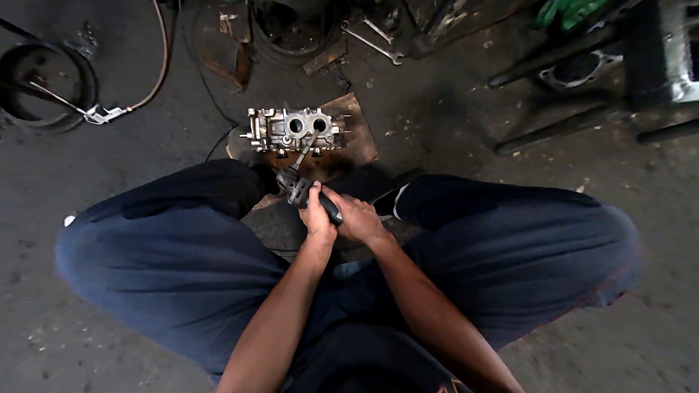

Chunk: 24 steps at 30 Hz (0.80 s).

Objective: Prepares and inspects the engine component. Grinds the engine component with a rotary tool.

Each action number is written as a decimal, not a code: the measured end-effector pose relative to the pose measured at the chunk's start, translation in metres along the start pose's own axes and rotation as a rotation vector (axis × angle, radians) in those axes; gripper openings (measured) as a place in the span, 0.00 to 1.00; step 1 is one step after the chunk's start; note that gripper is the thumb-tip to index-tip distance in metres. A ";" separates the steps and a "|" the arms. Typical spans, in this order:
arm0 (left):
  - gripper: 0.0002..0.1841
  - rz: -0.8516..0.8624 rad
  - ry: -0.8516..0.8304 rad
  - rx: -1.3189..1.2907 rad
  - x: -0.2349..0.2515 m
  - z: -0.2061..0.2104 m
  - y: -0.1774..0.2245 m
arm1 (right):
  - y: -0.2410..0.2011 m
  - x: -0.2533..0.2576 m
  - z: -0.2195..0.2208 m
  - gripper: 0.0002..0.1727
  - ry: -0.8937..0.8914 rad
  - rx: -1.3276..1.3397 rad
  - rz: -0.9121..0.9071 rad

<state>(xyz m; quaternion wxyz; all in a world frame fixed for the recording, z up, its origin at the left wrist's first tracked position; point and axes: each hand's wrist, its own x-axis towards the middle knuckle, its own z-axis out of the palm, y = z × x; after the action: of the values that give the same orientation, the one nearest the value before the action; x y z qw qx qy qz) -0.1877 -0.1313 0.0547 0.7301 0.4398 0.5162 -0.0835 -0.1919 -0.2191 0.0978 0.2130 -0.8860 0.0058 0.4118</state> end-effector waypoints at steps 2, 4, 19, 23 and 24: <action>0.27 -0.016 -0.007 0.010 0.000 0.000 0.001 | -0.003 -0.003 0.000 0.56 0.019 0.005 0.016; 0.25 -0.026 -0.033 0.016 0.000 0.001 0.000 | -0.004 -0.006 0.000 0.55 0.020 0.008 0.047; 0.25 -0.013 0.006 -0.084 -0.001 0.003 0.018 | -0.013 0.006 -0.010 0.56 0.016 -0.025 -0.017; 0.30 0.024 0.012 -0.068 0.003 0.007 0.026 | -0.014 0.016 -0.010 0.59 0.073 0.010 -0.055; 0.30 0.022 0.016 -0.059 0.002 0.006 0.026 | -0.014 0.014 -0.011 0.60 0.069 0.009 -0.056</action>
<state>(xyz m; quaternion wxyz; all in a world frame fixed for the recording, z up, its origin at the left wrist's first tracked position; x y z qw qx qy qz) -0.1680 -0.1198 0.0679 0.7395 0.4246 0.5193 -0.0567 -0.1726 -0.2083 0.0991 0.2281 -0.8985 -0.0097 0.3750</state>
